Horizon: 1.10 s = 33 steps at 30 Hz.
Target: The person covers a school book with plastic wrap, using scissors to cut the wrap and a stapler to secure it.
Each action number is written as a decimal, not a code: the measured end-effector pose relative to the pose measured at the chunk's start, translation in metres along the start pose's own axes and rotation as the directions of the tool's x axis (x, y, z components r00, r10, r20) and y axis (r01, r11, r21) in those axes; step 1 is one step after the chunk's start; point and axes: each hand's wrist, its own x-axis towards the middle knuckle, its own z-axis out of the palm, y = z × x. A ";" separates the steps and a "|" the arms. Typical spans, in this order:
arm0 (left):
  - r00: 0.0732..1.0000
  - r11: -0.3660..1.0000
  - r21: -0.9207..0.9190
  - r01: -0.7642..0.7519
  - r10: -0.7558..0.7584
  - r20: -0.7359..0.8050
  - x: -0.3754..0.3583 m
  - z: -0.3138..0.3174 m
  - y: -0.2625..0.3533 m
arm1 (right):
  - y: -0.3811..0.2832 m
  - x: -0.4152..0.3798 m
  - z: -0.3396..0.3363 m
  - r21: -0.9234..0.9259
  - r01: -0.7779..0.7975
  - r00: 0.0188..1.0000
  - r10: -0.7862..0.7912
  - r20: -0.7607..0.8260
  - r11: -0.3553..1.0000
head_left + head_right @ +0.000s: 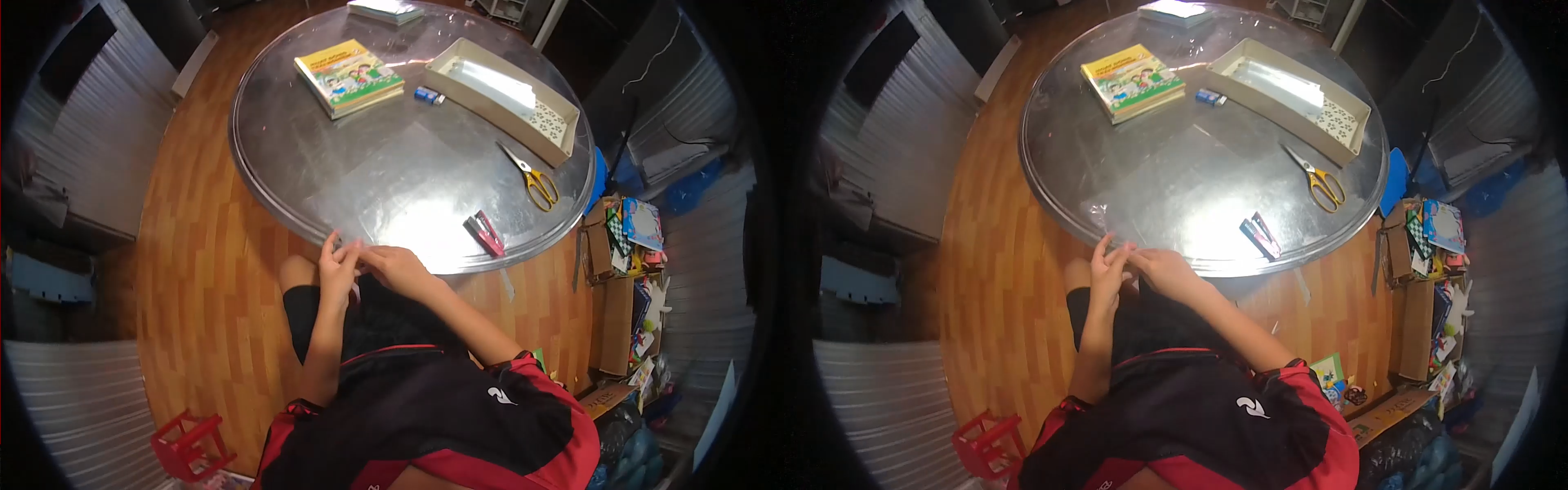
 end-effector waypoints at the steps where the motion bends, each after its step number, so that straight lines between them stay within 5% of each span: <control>1: 0.999 0.996 -0.085 0.016 -0.014 0.031 0.003 -0.010 -0.009 | -0.006 -0.003 0.000 0.073 0.041 0.997 -0.037 -0.066 0.996; 4: 0.992 0.998 -0.061 -0.013 0.005 -0.124 -0.001 -0.025 -0.019 | -0.018 -0.012 -0.010 0.066 -0.027 0.997 0.033 -0.076 0.997; 13: 0.987 0.992 -0.109 -0.063 0.045 -0.157 -0.005 -0.031 -0.016 | -0.021 -0.017 -0.015 0.116 -0.238 0.968 0.245 -0.054 0.964; 24: 0.977 0.991 -0.132 0.005 -0.033 -0.212 -0.012 -0.049 -0.015 | -0.018 -0.011 0.001 0.085 -0.193 0.981 0.193 -0.001 0.978; 26: 0.991 0.998 -0.007 0.056 -0.056 -0.118 -0.015 -0.053 -0.014 | -0.018 -0.011 0.001 0.097 -0.198 0.980 0.198 0.003 0.975; 29: 0.990 0.988 -0.090 0.126 -0.131 -0.056 -0.020 -0.057 -0.018 | -0.021 -0.014 -0.003 0.077 -0.148 0.989 0.149 -0.009 0.986; 31: 0.989 0.989 -0.082 0.120 -0.126 -0.072 -0.022 -0.057 -0.023 | -0.029 -0.014 -0.012 0.165 -0.196 0.969 0.166 0.181 0.966; 33: 0.984 0.989 -0.086 0.123 -0.132 -0.117 -0.023 -0.055 -0.024 | -0.029 -0.010 -0.017 0.202 -0.132 0.985 0.105 0.138 0.970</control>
